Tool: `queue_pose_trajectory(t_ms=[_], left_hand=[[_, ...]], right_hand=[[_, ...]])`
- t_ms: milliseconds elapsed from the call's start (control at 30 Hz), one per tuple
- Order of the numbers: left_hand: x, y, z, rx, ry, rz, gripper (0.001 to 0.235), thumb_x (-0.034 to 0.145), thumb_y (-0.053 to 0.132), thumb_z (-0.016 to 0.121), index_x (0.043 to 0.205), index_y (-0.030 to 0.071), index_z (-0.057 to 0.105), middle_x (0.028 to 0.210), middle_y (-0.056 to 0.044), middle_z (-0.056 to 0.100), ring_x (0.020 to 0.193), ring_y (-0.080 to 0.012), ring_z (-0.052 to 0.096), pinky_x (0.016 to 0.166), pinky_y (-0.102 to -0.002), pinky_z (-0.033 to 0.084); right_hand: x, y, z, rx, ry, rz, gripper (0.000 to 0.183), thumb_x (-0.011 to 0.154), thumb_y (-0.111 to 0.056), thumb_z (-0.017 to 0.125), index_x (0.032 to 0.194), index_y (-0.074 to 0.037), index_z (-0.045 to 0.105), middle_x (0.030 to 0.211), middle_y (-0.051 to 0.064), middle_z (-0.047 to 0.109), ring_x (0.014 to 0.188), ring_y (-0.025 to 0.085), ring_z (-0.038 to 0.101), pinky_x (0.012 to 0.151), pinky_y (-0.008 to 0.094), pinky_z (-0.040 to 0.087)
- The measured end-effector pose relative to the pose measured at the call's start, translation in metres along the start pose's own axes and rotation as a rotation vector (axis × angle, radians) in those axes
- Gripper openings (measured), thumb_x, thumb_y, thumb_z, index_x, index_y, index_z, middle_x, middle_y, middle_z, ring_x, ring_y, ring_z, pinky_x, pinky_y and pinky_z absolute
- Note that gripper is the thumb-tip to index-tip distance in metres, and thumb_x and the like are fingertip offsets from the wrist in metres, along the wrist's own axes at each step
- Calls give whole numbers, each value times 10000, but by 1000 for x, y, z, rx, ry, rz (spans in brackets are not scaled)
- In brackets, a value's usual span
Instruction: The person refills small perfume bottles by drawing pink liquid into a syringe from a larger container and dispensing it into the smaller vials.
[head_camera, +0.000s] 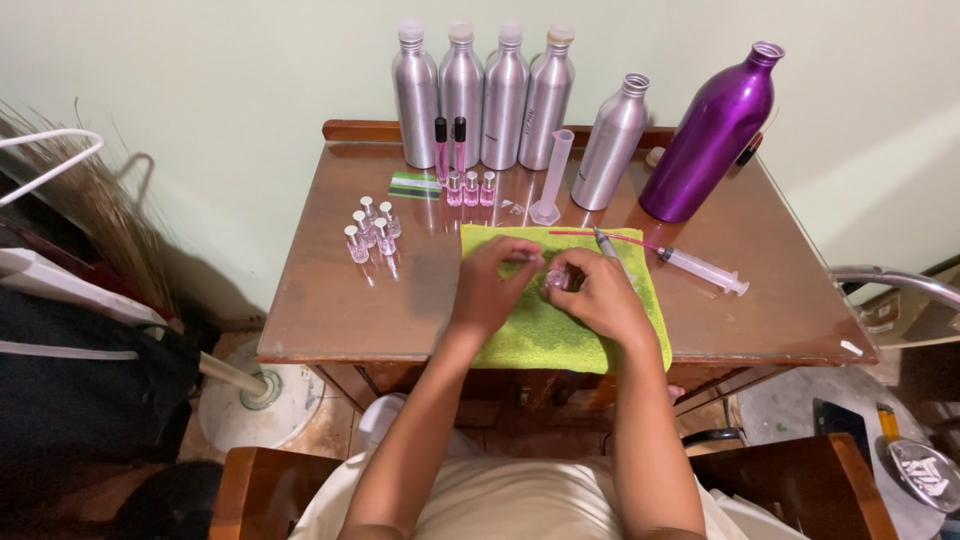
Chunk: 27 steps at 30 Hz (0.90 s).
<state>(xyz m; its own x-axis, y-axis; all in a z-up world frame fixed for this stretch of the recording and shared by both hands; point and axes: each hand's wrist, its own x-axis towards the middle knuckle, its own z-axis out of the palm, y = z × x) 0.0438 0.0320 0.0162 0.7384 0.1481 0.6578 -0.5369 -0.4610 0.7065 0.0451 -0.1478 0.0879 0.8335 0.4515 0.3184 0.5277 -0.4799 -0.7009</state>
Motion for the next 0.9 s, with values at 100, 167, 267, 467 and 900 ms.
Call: queue_pose_trajectory(t_ms=[100, 167, 267, 467, 900], left_hand=[[0, 34, -10, -190, -76, -114, 203, 817, 142, 865, 994, 197, 781, 867, 7, 790, 810, -161, 765, 835, -330, 592], [1, 39, -12, -208, -80, -120, 199, 818, 99, 849, 992, 167, 781, 852, -26, 787, 775, -178, 762, 810, -342, 597], [0, 33, -11, -208, -79, -99, 211, 810, 43, 833, 988, 147, 786, 832, -54, 775, 722, -196, 762, 758, -346, 603], [-3, 35, -13, -151, -88, -53, 236, 797, 45, 824, 978, 196, 814, 834, -31, 773, 787, -198, 753, 796, -326, 590], [-10, 19, -4, -22, -117, 74, 165, 826, 132, 832, 978, 193, 815, 871, -43, 790, 857, -230, 760, 821, -349, 600]], right_hand=[[2, 0, 0, 8, 25, -44, 292, 678, -134, 860, 957, -77, 793, 815, 150, 736, 735, 313, 701, 665, 412, 551], [3, -2, -1, 4, 36, -62, 282, 689, -131, 862, 958, -70, 800, 816, 155, 735, 730, 311, 695, 655, 408, 548], [3, -3, 0, 11, 52, -84, 292, 695, -127, 871, 973, -62, 811, 826, 159, 737, 725, 302, 684, 642, 401, 543], [1, -9, -1, 19, 15, -111, 186, 720, -149, 886, 877, -83, 811, 852, 126, 725, 752, 289, 667, 667, 373, 528], [2, -10, -5, 66, -50, -87, 178, 657, -165, 913, 766, -106, 785, 787, 87, 716, 740, 252, 678, 680, 370, 524]])
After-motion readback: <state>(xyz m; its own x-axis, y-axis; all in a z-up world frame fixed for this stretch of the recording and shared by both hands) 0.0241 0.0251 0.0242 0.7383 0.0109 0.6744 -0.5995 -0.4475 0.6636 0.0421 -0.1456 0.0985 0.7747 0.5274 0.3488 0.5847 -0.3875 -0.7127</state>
